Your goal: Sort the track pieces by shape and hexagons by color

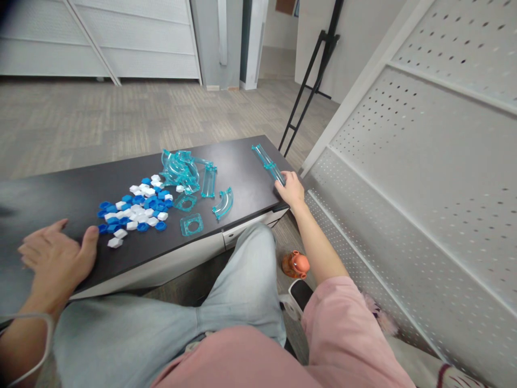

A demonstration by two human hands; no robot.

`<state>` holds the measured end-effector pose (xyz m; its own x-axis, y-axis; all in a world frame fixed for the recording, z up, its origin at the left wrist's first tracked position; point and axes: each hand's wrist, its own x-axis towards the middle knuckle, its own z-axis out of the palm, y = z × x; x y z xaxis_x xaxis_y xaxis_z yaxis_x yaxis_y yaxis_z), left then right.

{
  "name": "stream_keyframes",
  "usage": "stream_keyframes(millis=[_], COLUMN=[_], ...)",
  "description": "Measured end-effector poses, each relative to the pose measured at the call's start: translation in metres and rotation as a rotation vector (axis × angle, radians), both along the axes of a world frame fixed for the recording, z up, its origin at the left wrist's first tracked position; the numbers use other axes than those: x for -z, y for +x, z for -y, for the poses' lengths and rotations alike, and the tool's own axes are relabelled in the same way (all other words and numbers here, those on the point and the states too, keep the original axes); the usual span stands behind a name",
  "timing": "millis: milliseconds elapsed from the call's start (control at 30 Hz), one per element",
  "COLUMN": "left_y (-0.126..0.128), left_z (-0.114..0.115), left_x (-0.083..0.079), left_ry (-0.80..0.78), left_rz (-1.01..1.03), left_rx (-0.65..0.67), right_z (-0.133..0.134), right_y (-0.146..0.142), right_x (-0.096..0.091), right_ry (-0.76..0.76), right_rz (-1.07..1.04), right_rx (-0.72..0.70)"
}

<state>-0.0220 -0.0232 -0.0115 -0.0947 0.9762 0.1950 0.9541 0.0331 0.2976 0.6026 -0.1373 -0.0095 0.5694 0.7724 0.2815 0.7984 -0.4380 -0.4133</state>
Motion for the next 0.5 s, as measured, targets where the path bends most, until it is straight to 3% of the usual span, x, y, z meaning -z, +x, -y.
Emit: stream_keyframes(millis=[133, 333, 500], left_y=[0.003, 0.004, 0.0], left_z=[0.002, 0.003, 0.001], left_x=[-0.004, -0.004, 0.001], left_ry=[-0.011, 0.007, 0.031], left_rz=[0.012, 0.007, 0.003], left_rx=[-0.017, -0.004, 0.007], right_z=[0.011, 0.023, 0.025], right_y=[0.007, 0.016, 0.016], right_x=[-0.005, -0.015, -0.02], right_ry=[-0.053, -0.028, 0.101], right_rz=[-0.003, -0.068, -0.43], right_rx=[0.009, -0.089, 0.043])
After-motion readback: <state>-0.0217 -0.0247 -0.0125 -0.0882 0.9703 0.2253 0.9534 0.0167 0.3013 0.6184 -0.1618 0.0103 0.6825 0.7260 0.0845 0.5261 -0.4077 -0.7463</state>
